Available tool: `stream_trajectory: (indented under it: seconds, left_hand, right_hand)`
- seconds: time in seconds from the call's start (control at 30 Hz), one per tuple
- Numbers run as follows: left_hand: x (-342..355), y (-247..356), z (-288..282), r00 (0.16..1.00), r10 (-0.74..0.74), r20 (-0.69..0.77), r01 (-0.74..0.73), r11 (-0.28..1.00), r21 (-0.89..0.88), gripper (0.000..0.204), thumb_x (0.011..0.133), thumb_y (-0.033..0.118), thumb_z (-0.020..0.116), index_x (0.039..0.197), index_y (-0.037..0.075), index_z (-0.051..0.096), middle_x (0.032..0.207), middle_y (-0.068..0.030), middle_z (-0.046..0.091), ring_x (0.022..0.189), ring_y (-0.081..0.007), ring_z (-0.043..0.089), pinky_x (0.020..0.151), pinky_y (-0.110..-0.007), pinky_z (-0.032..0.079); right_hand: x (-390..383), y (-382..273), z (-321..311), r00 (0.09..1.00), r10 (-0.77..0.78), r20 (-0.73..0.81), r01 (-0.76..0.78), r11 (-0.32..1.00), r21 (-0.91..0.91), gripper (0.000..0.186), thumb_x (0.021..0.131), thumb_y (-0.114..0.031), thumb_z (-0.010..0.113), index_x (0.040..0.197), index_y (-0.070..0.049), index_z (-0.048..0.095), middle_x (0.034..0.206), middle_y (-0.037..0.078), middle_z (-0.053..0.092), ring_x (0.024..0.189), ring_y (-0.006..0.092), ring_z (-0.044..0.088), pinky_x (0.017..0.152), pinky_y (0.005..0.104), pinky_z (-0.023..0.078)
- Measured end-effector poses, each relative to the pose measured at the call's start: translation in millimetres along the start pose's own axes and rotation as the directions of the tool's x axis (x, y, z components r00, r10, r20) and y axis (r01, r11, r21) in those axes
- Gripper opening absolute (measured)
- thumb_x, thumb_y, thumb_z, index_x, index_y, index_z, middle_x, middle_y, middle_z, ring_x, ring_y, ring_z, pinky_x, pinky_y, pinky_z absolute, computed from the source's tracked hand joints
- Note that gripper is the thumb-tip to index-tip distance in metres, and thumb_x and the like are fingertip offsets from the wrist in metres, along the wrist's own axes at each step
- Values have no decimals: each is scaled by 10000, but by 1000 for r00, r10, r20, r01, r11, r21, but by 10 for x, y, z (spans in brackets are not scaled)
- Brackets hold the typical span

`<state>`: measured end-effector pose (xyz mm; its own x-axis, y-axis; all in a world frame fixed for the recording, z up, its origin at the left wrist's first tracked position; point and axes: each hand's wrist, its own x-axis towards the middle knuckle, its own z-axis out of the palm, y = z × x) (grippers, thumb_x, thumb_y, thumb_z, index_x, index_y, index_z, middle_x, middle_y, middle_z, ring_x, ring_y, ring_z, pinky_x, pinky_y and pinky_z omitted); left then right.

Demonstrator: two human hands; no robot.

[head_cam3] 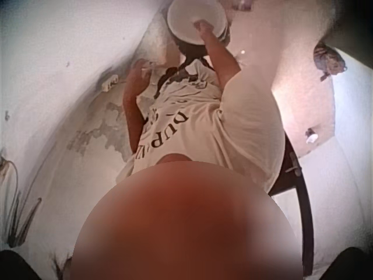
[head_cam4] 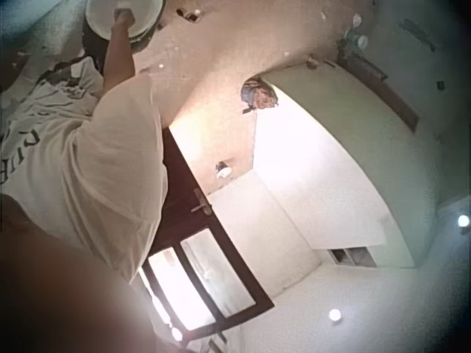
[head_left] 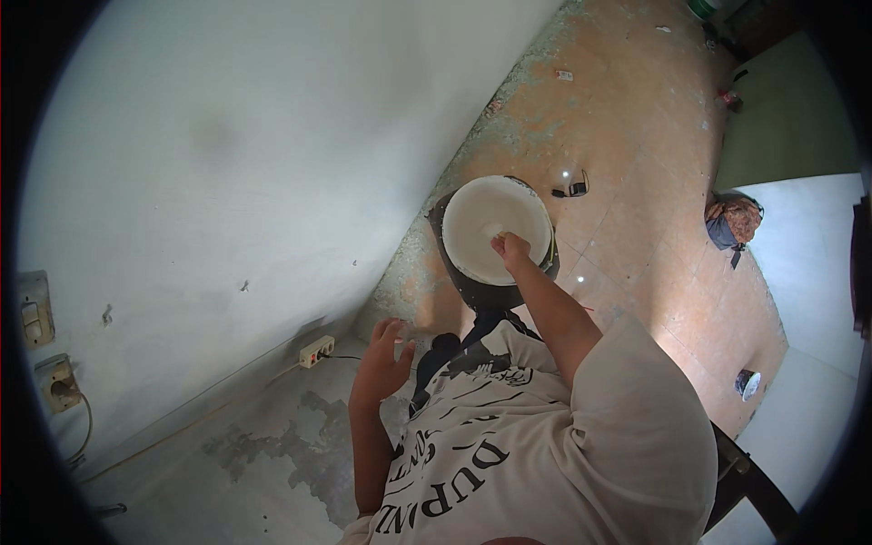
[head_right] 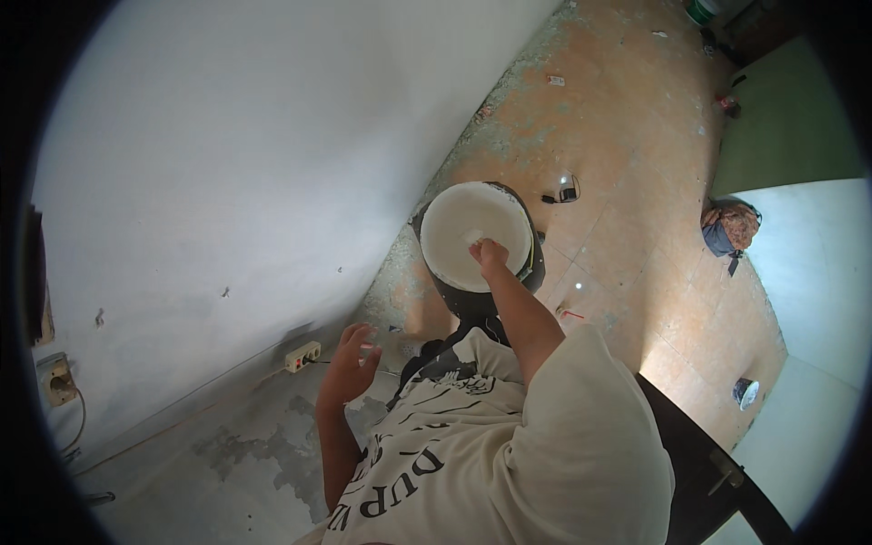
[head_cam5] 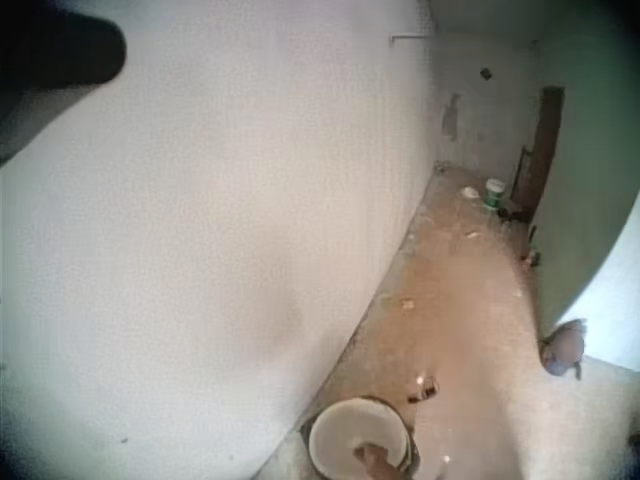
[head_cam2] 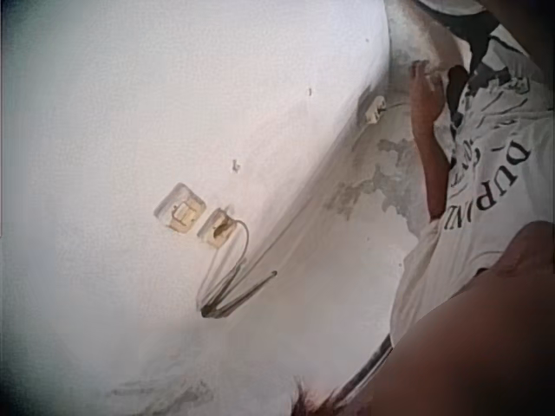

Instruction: The person applies spackle to a wall and corner using a putty knife.

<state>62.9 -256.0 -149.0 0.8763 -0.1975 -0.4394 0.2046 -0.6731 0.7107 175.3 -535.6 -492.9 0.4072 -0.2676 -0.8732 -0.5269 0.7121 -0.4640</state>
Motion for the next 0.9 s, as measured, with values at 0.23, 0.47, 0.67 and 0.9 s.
stream_trajectory:
  seconds: [0.23, 0.47, 0.67, 0.9]
  left_hand:
    - [-18, -124, 137, 998, -51, 21, 51, 999, -19, 361, 901, 75, 614, 1248, 32, 524, 1304, -177, 498, 1056, -309, 610, 863, -381, 517]
    - [26, -178, 204, 995, -92, 49, 93, 995, -19, 374, 921, 113, 603, 1283, 62, 522, 1347, -158, 482, 1059, -270, 623, 836, -383, 526]
    - [36, -152, 217, 994, -101, 49, 103, 994, -27, 387, 923, 119, 602, 1296, 61, 515, 1353, -161, 479, 1062, -275, 621, 847, -388, 523]
    - [10, -86, 222, 991, -132, 38, 133, 990, -36, 382, 904, 104, 603, 1259, 2, 503, 1344, -231, 479, 1028, -362, 630, 898, -420, 502]
  right_hand:
    - [131, 21, 218, 997, 16, -74, -5, 989, 149, 158, 912, -43, 578, 1049, 31, 551, 953, 132, 604, 848, 264, 656, 744, 392, 637]
    - [243, 73, 329, 995, 22, -98, 4, 967, 256, 247, 939, -70, 568, 1158, 23, 501, 1070, 148, 553, 926, 287, 638, 772, 416, 637]
    - [308, 96, 350, 995, 34, -98, -4, 957, 288, 307, 946, -86, 559, 1224, 35, 510, 1170, 148, 541, 1015, 287, 620, 782, 402, 637]
    - [258, 44, 436, 996, 45, -75, -22, 960, 280, 322, 998, -140, 496, 1253, 51, 453, 1161, 153, 521, 1003, 288, 615, 852, 422, 614]
